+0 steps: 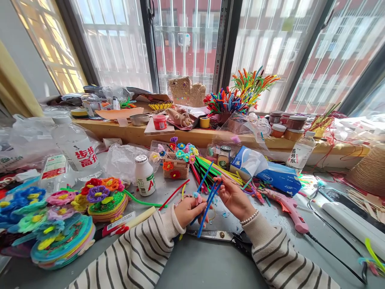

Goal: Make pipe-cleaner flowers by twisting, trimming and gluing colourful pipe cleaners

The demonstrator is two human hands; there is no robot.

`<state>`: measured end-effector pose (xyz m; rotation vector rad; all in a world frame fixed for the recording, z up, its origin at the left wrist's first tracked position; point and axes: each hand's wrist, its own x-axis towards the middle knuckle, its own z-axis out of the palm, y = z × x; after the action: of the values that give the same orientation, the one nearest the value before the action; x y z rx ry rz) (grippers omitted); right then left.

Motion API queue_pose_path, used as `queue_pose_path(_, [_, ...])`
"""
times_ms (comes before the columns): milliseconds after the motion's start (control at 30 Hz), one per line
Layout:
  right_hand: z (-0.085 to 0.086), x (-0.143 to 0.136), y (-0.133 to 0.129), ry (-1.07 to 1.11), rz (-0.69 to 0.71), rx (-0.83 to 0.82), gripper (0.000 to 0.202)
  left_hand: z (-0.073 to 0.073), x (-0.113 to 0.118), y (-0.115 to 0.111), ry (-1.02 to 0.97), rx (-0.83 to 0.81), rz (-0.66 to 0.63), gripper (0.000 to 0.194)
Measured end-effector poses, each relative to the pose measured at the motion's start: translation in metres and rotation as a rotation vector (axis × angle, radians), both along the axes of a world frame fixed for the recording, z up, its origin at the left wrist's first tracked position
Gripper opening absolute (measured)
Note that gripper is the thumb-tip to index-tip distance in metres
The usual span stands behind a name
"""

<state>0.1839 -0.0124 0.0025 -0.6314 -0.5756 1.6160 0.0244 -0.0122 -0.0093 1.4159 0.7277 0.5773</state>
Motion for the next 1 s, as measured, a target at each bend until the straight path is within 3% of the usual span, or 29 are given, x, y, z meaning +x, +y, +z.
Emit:
queue_pose_path(133, [0.000,0.002,0.001,0.022,-0.010,0.027,0.008,-0.001,0.004,-0.002,-0.054,-0.087,0.006,0.036])
queue_pose_path(367, [0.002,0.009,0.002,-0.127,-0.067,0.089,0.009,-0.002,0.001,0.001,-0.119,-0.243,-0.013,0.040])
queue_pose_path(633, [-0.003,0.013,0.005,-0.142,-0.068,0.095,0.012,-0.003,0.000,0.000,-0.058,-0.210,-0.009,0.030])
queue_pose_path(767, [-0.001,0.011,0.003,-0.050,-0.028,0.053,0.009,-0.004,0.001,-0.002,-0.028,-0.202,0.000,0.023])
queue_pose_path(1000, [0.002,0.008,-0.001,0.163,0.107,0.012,0.012,-0.008,0.005,-0.003,-0.025,-0.225,-0.016,0.028])
